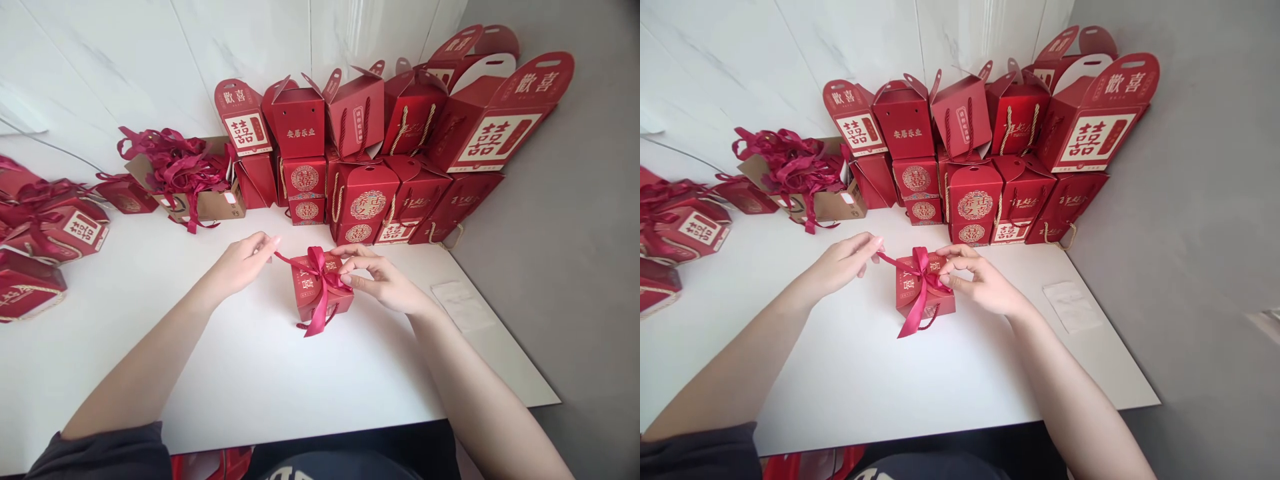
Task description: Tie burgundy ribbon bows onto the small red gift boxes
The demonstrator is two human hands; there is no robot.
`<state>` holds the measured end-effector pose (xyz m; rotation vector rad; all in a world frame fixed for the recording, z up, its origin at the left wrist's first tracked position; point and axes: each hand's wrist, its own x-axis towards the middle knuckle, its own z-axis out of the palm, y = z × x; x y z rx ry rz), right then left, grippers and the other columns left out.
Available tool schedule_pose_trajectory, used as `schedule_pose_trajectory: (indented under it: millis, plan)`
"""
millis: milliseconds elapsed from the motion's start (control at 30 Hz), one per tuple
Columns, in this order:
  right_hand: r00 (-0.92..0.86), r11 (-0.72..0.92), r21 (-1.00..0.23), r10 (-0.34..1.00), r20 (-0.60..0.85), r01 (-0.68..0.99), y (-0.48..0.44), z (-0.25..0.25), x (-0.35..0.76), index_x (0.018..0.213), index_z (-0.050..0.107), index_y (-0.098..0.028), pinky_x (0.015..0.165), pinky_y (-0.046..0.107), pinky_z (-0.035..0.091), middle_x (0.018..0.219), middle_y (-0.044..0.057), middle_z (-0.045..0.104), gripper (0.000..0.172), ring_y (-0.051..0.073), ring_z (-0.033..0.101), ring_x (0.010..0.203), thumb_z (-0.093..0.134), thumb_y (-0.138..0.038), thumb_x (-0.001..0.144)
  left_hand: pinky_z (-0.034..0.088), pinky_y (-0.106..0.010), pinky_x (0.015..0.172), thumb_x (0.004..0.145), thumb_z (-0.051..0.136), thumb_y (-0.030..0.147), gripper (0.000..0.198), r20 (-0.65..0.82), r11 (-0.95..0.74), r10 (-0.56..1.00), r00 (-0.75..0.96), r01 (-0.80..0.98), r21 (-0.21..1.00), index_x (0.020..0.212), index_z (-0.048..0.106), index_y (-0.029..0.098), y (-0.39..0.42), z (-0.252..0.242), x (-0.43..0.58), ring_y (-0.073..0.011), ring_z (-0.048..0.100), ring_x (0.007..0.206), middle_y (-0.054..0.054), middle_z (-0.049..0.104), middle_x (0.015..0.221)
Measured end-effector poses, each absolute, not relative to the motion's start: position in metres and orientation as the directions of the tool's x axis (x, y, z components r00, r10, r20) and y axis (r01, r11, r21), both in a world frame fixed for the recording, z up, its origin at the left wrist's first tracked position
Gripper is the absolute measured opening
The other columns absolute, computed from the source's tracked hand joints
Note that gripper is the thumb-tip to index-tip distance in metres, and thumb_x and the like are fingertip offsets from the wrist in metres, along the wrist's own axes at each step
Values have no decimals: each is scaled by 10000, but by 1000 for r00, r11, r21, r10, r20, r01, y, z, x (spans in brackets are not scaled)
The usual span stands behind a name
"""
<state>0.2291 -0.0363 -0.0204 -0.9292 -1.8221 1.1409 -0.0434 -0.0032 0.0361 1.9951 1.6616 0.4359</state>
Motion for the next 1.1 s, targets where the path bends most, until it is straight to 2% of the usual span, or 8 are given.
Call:
schedule_pose_trajectory:
  millis: [100,233,333,467,767,933,1033,1100]
  plan:
    - [-463,253,-961,869,173,116,-36,-20,231,828,671,-213,1091,401,310,1405,59,462,150,220,434,1314,587,-291,924,416,-251,543,887,371,670,514,-117,-77,974,195,767,637,954,612,221,-1,30,-41,-161,604,669,-38,682,881]
    - [-471,222,-972,867,163,73,-37,-19,230,778,681,-207,1126,426,285,1425,66,477,260,229,398,1364,550,-350,950,397,-240,497,861,432,674,545,-350,55,890,291,695,717,819,640,173,1,28,-40,-153,609,629,-67,703,848]
    - [-468,230,-970,868,167,80,-37,-19,228,728,653,-202,1134,430,282,1412,62,485,279,233,393,1370,588,-390,924,363,-226,477,830,552,614,476,-477,117,780,405,654,747,766,659,154,4,29,-40,-130,589,575,-64,705,766]
    - [-470,222,-973,867,167,65,-36,-21,228,712,597,-201,1120,430,308,1416,46,467,248,241,412,1353,659,-378,874,385,-222,521,786,665,523,352,-477,75,720,504,628,775,794,692,172,9,29,-43,-122,594,624,-40,704,761]
    - [-378,179,-982,915,143,63,-28,-29,231,694,602,-201,1110,413,281,1356,65,510,262,226,370,1377,618,-360,901,449,-259,705,796,673,478,282,-487,79,679,549,605,792,827,669,198,14,22,-45,-192,658,953,-32,727,945]
    - [-371,184,-980,917,144,74,-27,-32,229,663,580,-193,1088,405,292,1367,59,496,279,234,384,1357,622,-350,890,459,-273,755,798,671,437,252,-449,46,681,579,577,815,761,648,189,16,19,-47,-195,643,982,-24,719,913]
    - [-368,195,-979,916,162,54,-27,-31,231,684,567,-193,1065,384,317,1329,57,539,285,232,432,1312,616,-385,889,470,-280,760,777,679,419,239,-439,-16,675,593,606,795,752,665,181,16,21,-49,-185,626,916,-24,700,876]
    - [-340,139,-990,933,117,39,-26,-30,235,808,581,-210,962,359,410,1224,56,603,263,211,556,1142,574,-455,904,485,-290,765,777,662,426,245,-455,-57,659,599,643,764,804,683,183,15,24,-52,-186,615,900,-33,687,905]
